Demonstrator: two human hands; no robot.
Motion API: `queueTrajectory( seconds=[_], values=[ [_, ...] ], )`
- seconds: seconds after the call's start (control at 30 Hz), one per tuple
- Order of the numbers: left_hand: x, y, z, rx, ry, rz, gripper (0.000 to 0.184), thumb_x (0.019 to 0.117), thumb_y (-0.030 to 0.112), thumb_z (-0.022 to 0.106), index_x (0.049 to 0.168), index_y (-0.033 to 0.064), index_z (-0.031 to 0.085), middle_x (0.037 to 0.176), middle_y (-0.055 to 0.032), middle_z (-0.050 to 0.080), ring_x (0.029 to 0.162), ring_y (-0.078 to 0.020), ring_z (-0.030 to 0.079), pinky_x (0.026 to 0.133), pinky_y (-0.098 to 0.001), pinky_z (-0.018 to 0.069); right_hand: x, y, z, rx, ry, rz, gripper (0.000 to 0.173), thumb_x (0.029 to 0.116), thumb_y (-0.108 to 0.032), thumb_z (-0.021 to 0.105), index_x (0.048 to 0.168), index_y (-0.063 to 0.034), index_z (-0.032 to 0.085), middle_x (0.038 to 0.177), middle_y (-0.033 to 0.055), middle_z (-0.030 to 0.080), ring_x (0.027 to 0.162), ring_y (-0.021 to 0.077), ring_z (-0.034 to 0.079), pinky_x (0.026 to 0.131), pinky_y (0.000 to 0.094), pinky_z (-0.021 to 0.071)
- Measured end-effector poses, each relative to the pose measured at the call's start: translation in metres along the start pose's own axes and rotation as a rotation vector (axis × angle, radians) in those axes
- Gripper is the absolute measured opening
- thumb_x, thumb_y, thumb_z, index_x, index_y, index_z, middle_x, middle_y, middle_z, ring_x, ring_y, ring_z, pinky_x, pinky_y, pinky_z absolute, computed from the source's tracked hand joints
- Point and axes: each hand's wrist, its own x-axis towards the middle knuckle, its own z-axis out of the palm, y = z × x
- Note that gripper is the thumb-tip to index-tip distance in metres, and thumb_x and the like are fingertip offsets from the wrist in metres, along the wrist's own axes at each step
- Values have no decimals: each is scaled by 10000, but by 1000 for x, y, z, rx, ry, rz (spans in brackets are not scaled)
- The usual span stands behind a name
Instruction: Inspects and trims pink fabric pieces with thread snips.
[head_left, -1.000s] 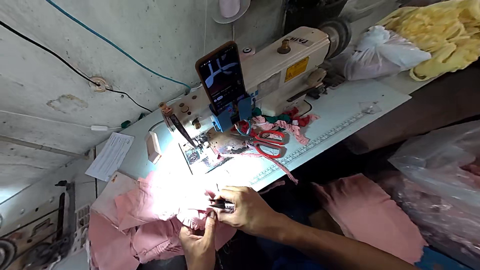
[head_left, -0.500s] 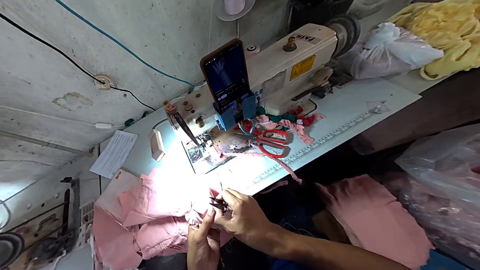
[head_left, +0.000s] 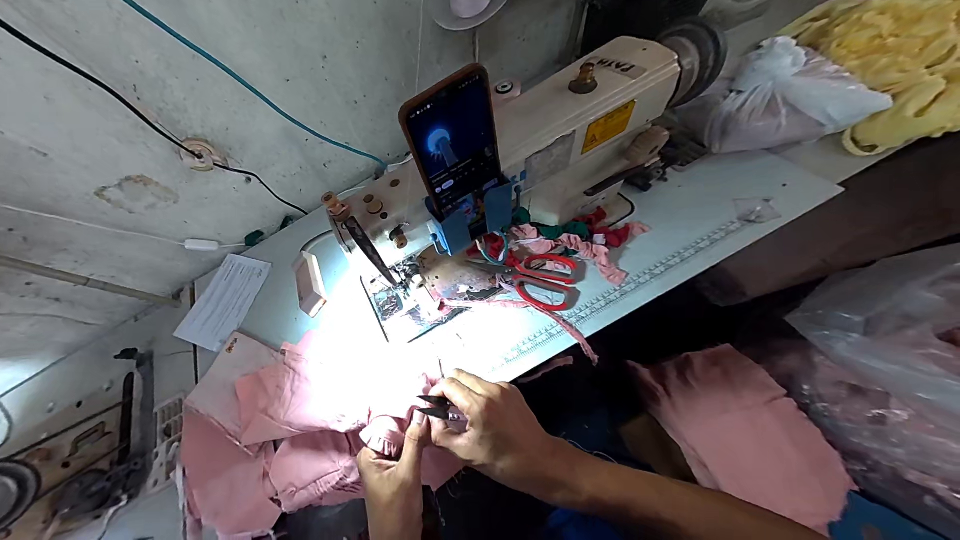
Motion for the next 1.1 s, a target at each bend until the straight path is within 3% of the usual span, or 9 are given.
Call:
queueTrajectory(
  seconds=[0.1,0.23,0.3,0.43,0.57,0.67,0.83,0.97,1.1],
  values=[
    [-1,3,2,36,-17,20,150,848,8,734,755,97,656,663,19,671,622,-60,669,641,-239,594,2,0,-1,93,-42,84,229,849,-347,713,897,-124,713,757,-2,644,655,123,634,530,328,505],
    [-5,-2,8,-15,19,5,105,894,9,723,968,25,651,816,-37,743,758,-117,739,748,-296,638,13,0,-7,361,-244,356,273,918,-367,641,896,-98,683,755,13,610,697,114,584,625,323,475],
    [-3,-3,7,-9,26,-8,100,890,23,732,950,15,653,796,-59,727,741,-142,733,735,-321,640,12,0,-6,239,-188,266,286,906,-371,664,934,-89,701,807,33,654,736,149,638,633,362,524],
    [-2,1,5,86,20,18,88,856,16,730,844,60,655,703,-1,696,652,-95,703,663,-280,629,5,1,-3,7,-26,36,286,825,-378,749,911,-106,727,798,18,671,648,148,653,505,354,516],
    [-4,2,6,108,-5,34,119,871,-12,704,806,77,658,696,23,696,655,-67,698,671,-252,619,5,1,-1,-29,0,14,244,808,-338,745,867,-105,704,759,15,651,597,144,626,472,342,483],
    [-6,4,8,181,12,36,79,865,-3,716,878,59,668,732,33,708,697,-37,701,699,-218,607,4,1,0,-79,29,-17,229,808,-325,730,876,-109,698,771,21,642,579,140,614,447,321,465],
    [-3,3,4,198,-22,49,185,890,19,695,738,101,628,639,41,635,601,-41,641,619,-216,572,2,5,-3,-51,-8,-46,214,821,-328,737,918,-137,729,785,-6,661,614,123,632,473,326,488],
    [-3,2,4,193,-47,102,187,930,38,677,756,98,642,668,37,662,631,-46,668,646,-226,595,10,5,-6,175,-115,120,221,878,-331,700,904,-114,736,795,11,682,717,141,661,596,372,532],
    [7,1,6,179,-95,87,248,944,47,684,732,119,578,659,54,609,618,-39,614,632,-232,560,19,8,-12,479,-202,370,254,945,-340,668,950,-98,745,807,-10,677,731,60,622,673,291,522]
  ],
)
